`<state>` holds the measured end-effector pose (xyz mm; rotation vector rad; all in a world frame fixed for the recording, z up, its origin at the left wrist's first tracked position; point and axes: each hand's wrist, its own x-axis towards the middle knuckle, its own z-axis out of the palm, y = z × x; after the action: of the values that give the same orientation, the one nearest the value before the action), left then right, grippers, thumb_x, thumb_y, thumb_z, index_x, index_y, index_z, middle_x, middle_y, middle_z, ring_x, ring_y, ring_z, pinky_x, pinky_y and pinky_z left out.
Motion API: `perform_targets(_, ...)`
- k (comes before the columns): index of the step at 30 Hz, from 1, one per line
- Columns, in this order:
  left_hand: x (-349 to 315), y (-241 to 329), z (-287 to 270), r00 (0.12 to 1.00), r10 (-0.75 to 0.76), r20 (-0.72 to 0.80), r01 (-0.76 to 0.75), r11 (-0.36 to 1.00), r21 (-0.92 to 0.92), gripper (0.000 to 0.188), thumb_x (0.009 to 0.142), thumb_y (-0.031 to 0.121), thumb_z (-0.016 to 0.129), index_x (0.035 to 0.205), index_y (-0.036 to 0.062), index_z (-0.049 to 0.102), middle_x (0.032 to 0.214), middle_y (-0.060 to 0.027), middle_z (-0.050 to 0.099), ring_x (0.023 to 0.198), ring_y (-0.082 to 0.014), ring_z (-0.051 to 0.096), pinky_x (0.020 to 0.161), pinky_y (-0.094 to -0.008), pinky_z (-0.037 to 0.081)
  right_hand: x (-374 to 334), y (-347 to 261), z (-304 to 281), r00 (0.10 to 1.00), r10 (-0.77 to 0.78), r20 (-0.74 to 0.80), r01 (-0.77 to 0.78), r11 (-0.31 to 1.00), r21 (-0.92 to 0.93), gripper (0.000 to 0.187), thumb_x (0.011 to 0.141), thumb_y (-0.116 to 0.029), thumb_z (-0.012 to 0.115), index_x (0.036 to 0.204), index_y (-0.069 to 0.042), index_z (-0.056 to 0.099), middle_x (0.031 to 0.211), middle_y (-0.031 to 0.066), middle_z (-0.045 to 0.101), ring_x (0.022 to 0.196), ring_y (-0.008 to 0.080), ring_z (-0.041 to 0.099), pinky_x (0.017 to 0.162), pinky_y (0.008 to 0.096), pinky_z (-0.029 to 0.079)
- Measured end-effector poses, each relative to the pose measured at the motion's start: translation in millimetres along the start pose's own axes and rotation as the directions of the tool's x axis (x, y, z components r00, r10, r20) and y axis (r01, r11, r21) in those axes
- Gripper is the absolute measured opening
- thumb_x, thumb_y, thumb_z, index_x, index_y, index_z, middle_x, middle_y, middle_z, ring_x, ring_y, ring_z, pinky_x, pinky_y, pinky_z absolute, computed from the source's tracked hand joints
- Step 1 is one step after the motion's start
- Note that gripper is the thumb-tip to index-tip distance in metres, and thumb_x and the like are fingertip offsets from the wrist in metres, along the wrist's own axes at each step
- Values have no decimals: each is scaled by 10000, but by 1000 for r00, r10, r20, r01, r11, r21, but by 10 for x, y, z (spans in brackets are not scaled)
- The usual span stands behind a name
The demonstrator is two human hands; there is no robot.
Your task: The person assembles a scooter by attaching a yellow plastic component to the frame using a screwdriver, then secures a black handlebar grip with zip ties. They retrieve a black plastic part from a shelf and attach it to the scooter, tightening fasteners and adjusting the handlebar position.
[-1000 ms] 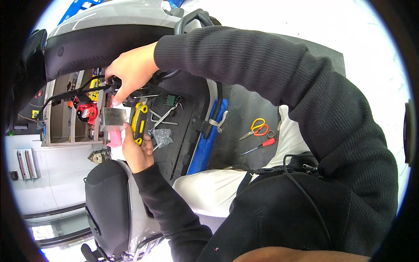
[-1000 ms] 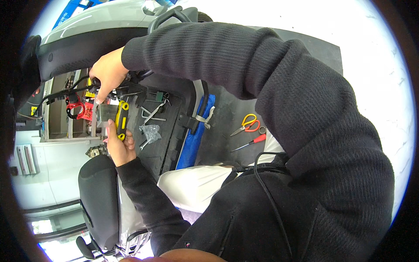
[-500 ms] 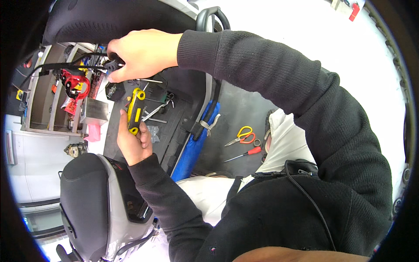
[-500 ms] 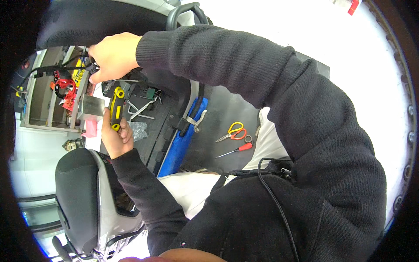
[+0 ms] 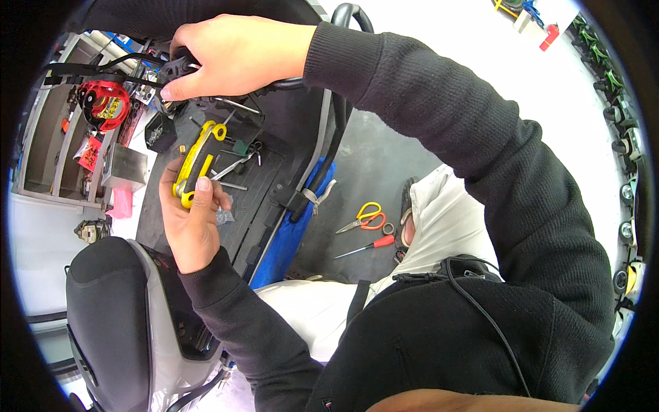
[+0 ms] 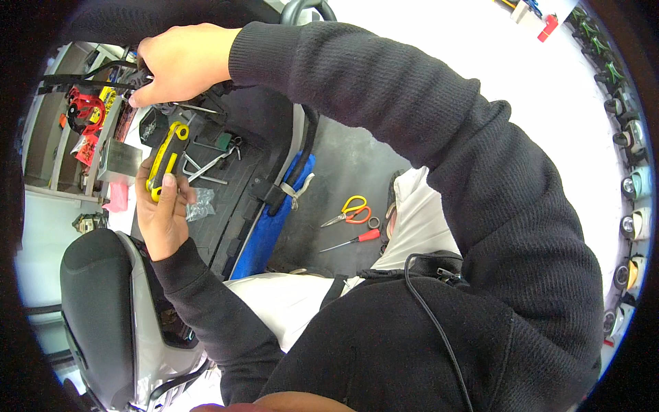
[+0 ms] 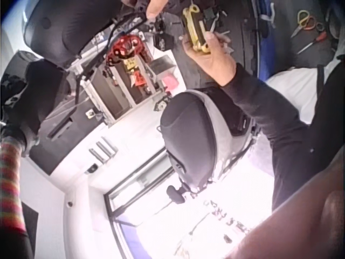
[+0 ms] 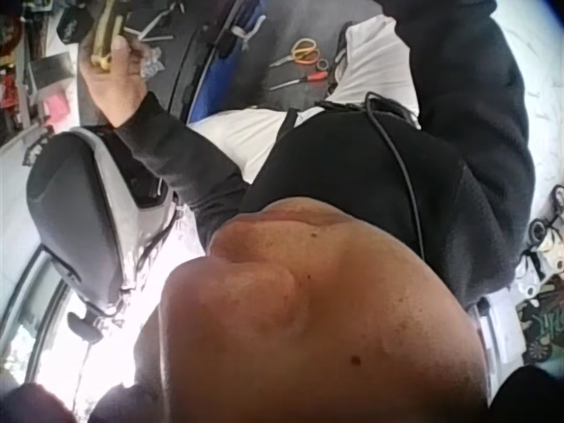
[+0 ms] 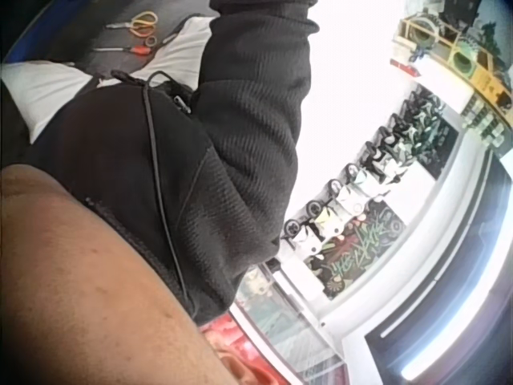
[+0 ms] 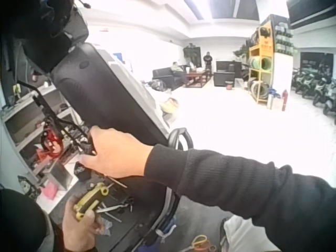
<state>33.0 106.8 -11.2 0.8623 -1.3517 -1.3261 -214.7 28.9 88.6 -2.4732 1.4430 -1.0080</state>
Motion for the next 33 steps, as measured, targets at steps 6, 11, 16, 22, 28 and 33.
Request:
perform_targets(6,63,-25,34,967,167,-191,-78,912,402,477,1052,275,728,1369,-50,580,894,-51,637,727,-89,570,647,-234,453,-60,-55,-27,999,35,18,-35,999,8,722,942,-630,700,1215,39,692,1069,248,776,1040,410,766,910,465,607)
perform_targets(11,114,-52,166,929,-186,-320,193,981,-10,454,1145,438,515,1268,15,624,657,-59,579,401,-72,387,355,-239,249,-69,-82,-15,1000,23,-5,-23,1000,-22,730,941,-637,691,1208,42,699,1058,242,779,1026,410,770,901,464,610)
perform_targets(16,70,20,-27,968,-242,66,251,912,-325,467,1088,324,633,1409,3,526,894,-91,626,564,-102,486,508,-241,381,-10,-88,-6,999,38,-6,-38,997,-68,727,947,-607,719,1289,34,682,959,213,778,946,371,778,858,425,615)
perform_targets(22,15,13,-58,995,45,86,-58,986,156,669,977,87,772,1523,-60,414,1264,-168,639,832,-157,641,749,-287,538,-48,-100,-47,999,39,10,-38,998,-40,720,949,-607,715,1267,38,683,990,222,774,973,378,769,859,437,609)
perform_targets(28,15,55,61,970,241,13,-234,924,302,585,1013,138,742,1482,-70,460,1159,-159,671,693,-129,614,611,-252,505,-121,-86,-62,1000,11,-16,-11,1000,-19,706,948,-606,716,1249,33,683,950,232,769,926,391,770,841,441,611)
perform_targets(33,86,22,225,958,58,-281,12,970,242,472,1105,445,570,1234,-8,605,731,-98,613,411,-109,446,380,-256,344,-137,-68,-38,998,-14,-53,14,1000,-14,705,947,-595,725,1255,38,678,929,231,768,904,388,772,824,438,612)
